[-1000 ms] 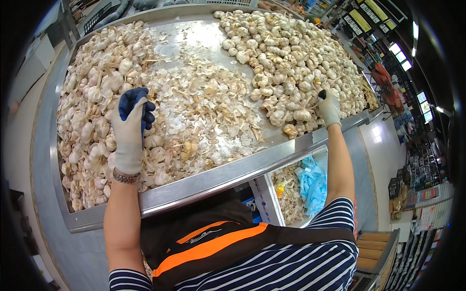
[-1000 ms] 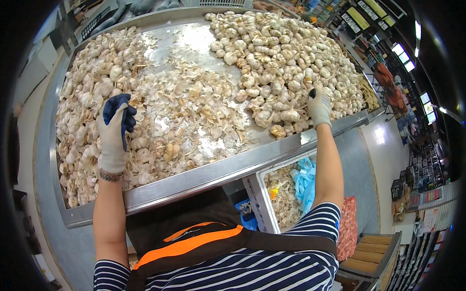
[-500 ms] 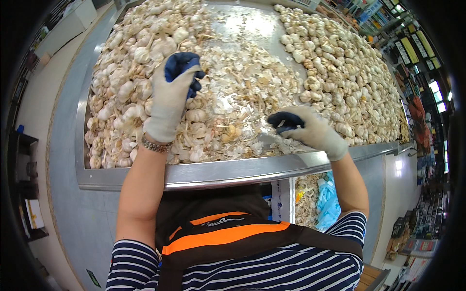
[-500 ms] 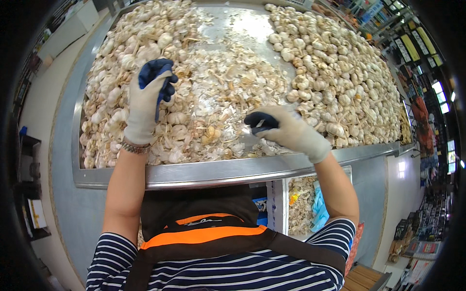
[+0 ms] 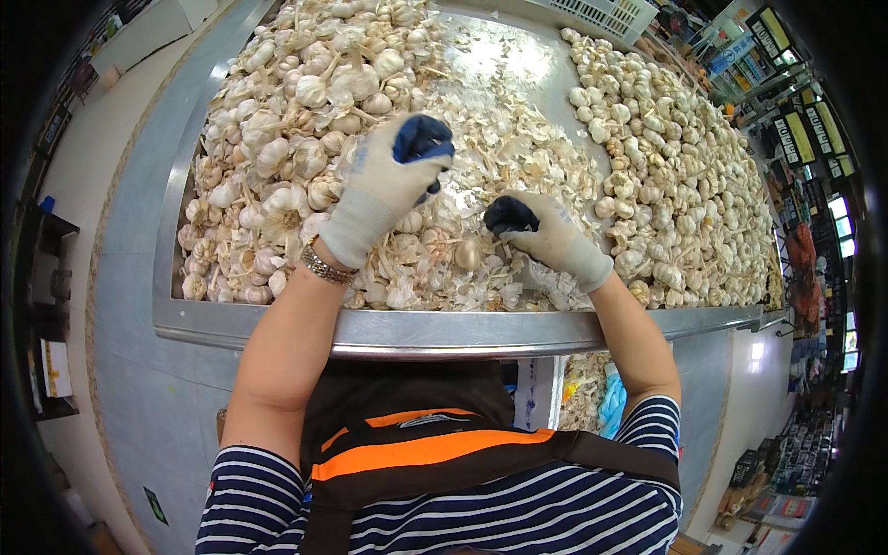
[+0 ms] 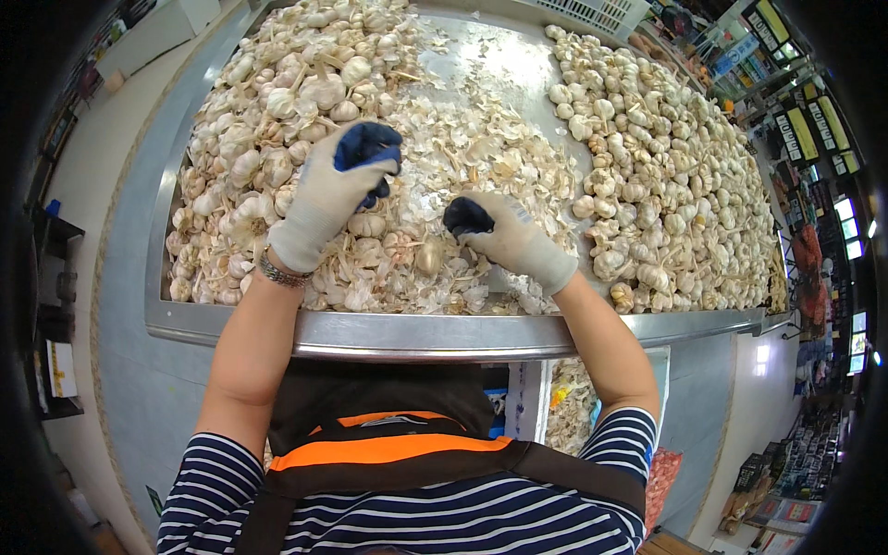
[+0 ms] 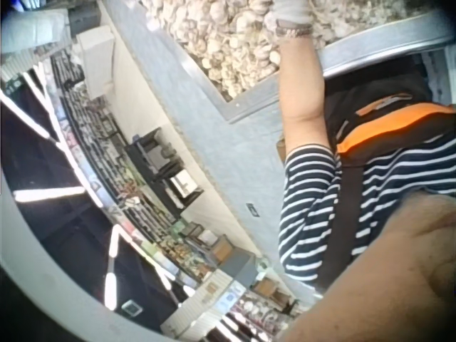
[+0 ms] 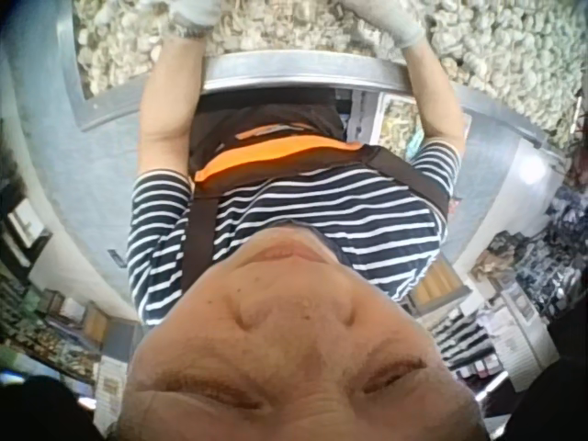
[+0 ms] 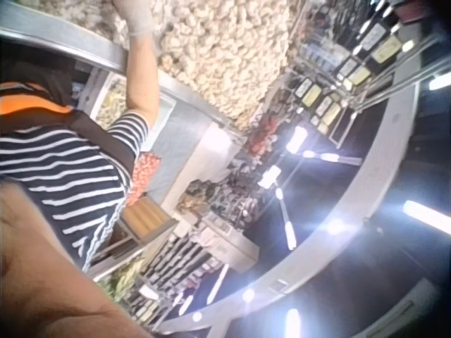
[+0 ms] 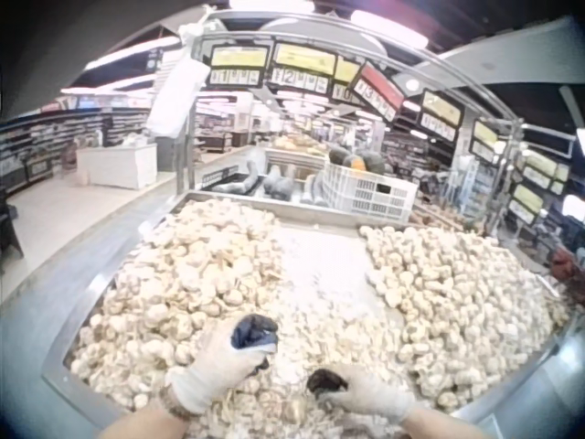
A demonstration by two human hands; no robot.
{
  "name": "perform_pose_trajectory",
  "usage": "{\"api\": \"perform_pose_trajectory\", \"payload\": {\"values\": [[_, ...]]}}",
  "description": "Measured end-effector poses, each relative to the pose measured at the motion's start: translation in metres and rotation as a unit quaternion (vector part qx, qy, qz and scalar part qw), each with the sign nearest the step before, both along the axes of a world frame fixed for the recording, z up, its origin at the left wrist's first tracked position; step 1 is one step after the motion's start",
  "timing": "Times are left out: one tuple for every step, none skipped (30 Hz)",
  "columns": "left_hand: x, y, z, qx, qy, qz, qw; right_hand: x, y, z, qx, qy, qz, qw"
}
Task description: The person peels garlic bulbs by hand while wearing gloves at a produce display. They break apart cloves, remove the outer skins, and place the peeled cloves into a cardboard box on the floor.
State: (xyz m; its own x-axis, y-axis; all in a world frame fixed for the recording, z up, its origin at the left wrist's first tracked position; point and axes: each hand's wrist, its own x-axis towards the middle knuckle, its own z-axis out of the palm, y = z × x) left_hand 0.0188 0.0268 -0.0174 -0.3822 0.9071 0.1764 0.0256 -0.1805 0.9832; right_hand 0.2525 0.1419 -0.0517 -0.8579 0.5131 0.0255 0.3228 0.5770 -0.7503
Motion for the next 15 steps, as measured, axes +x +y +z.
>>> {"api": "perform_pose_trajectory", "payload": {"values": [[0.000, 0.001, -0.008, -0.032, 0.044, -0.002, 0.999, 0.006, 0.006, -0.015, 0.024, 0.038, -0.045, 0.998], [0.006, 0.001, -0.007, -0.034, 0.075, -0.001, 0.997, 0.006, 0.004, -0.013, 0.036, 0.041, -0.046, 0.997], [0.008, -0.003, -0.004, -0.039, 0.107, 0.004, 0.993, 0.002, -0.002, -0.003, 0.046, 0.045, -0.043, 0.997], [0.006, -0.002, -0.006, -0.041, 0.112, 0.007, 0.993, -0.001, -0.008, 0.009, 0.056, 0.050, -0.041, 0.996], [0.003, -0.001, -0.009, -0.044, 0.115, 0.011, 0.992, -0.006, -0.015, 0.024, 0.072, 0.014, 0.008, 0.997], [0.001, -0.001, -0.011, -0.047, 0.119, 0.015, 0.992, -0.011, -0.022, 0.040, 0.086, -0.022, 0.057, 0.994], [0.001, -0.002, -0.012, -0.048, 0.118, 0.021, 0.992, -0.014, -0.027, 0.047, 0.100, -0.057, 0.106, 0.988], [0.001, 0.000, -0.012, -0.044, 0.116, 0.023, 0.992, -0.013, -0.031, 0.043, 0.131, -0.062, 0.143, 0.979], [0.001, 0.000, -0.010, -0.041, 0.114, 0.025, 0.992, -0.009, -0.037, 0.046, 0.106, -0.129, 0.144, 0.975], [0.002, -0.001, -0.008, -0.054, 0.125, 0.026, 0.990, -0.006, -0.038, 0.039, 0.091, -0.125, 0.159, 0.975], [0.002, 0.000, -0.009, -0.050, 0.125, 0.022, 0.991, -0.004, -0.040, 0.036, 0.076, -0.121, 0.174, 0.974], [0.002, 0.000, -0.010, -0.047, 0.125, 0.019, 0.991, -0.003, -0.042, 0.036, 0.087, -0.140, 0.181, 0.970], [0.001, 0.001, -0.012, -0.044, 0.126, 0.017, 0.991, -0.003, -0.046, 0.039, 0.098, -0.159, 0.188, 0.964], [0.002, 0.001, -0.015, -0.036, 0.112, 0.012, 0.993, -0.004, -0.049, 0.041, 0.108, -0.178, 0.194, 0.959], [0.003, 0.002, -0.019, -0.027, 0.098, 0.007, 0.995, -0.004, -0.050, 0.038, 0.118, -0.180, 0.200, 0.956]]}}
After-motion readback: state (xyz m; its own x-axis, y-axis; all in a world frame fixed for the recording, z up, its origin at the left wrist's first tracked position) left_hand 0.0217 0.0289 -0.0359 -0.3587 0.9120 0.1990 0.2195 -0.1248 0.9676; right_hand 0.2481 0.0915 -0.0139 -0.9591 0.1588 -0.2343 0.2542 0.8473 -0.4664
